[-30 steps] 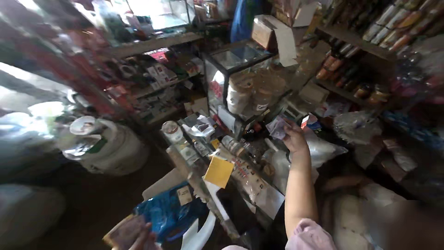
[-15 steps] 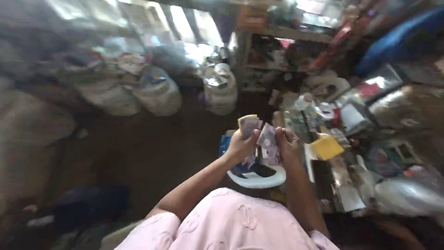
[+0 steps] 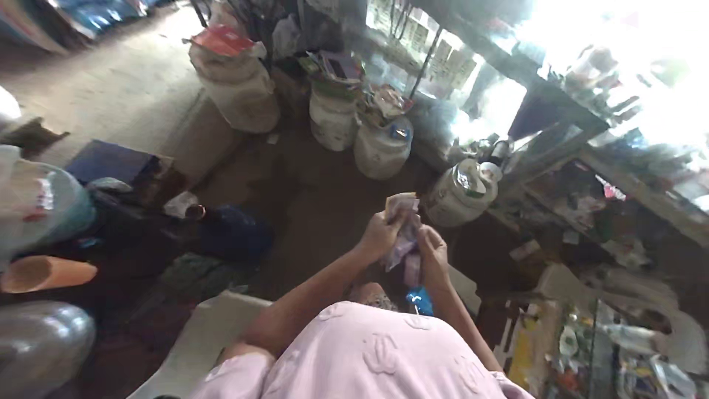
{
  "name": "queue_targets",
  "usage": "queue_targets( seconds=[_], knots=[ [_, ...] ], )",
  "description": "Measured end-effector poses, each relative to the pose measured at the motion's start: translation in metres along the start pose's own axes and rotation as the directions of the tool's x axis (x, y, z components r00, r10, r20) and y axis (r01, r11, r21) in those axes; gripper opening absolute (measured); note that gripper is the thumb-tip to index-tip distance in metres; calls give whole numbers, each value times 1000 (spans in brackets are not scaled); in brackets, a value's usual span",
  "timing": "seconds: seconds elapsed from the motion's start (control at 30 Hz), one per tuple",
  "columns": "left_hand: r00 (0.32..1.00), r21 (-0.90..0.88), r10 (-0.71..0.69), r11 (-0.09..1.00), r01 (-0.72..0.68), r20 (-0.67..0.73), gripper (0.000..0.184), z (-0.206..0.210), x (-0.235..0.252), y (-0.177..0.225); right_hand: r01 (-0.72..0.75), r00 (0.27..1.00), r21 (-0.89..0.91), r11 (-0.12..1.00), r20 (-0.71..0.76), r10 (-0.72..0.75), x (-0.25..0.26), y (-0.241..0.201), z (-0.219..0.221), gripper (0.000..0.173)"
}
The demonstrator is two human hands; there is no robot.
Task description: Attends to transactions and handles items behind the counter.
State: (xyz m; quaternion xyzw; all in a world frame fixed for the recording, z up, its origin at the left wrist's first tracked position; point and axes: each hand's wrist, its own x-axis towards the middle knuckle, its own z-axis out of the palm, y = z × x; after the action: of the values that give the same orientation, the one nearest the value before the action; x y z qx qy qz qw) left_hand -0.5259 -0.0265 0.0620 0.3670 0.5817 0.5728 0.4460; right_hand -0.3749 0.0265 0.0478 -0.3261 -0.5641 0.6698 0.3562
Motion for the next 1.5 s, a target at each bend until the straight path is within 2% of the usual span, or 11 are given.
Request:
queue_targets(
  seconds=[0.13, 0.3, 0.4, 0.5, 0.73, 0.9, 1.03, 1.1, 1.2, 1.3, 1.5],
  knots=[
    [996, -175, -81, 981, 85, 27, 31, -49, 68, -12, -33, 971, -92, 995, 235, 54, 71, 16, 1, 10],
    [982, -351, -136, 920, 173, 128, 33, -79, 193, -16, -167, 899, -363, 917, 326, 293, 201, 36, -9, 25],
    [985, -335, -152, 926, 173, 86, 32, -88, 272, -10, -98, 884, -700, 707, 265, 384, 287, 23, -16, 39],
    [993, -215, -120, 969, 121, 16, 29, -103, 339, -3, 3, 910, -831, 557, 233, 343, 366, -2, -17, 48],
    [990, -315, -89, 948, 49, -112, 27, -112, 488, 33, -52, 925, -646, 761, 257, 281, 518, -26, -19, 33],
    [989, -357, 45, 934, 9, 143, 66, -119, 607, 36, -149, 984, -503, 851, 13, 180, 615, -32, -22, 30],
    [949, -267, 33, 962, 55, 312, 27, -98, 693, 63, -271, 953, -502, 821, -257, 158, 672, -58, -36, 34],
    [935, -232, -47, 963, 135, 351, 27, -85, 727, 77, -325, 924, -501, 802, -349, 157, 692, -61, -48, 38],
    [920, -301, -91, 929, 217, 382, 33, -61, 776, 93, -350, 919, -545, 761, -357, 167, 713, -60, -76, 37],
    [947, -391, -120, 890, 236, 299, 36, -37, 823, 90, -464, 882, -536, 705, -352, 314, 721, -45, -113, 44],
    [977, -201, -105, 969, 143, 187, 28, 20, 881, 81, -619, 773, -187, 762, -314, 551, 744, -25, -233, 66]
  ],
)
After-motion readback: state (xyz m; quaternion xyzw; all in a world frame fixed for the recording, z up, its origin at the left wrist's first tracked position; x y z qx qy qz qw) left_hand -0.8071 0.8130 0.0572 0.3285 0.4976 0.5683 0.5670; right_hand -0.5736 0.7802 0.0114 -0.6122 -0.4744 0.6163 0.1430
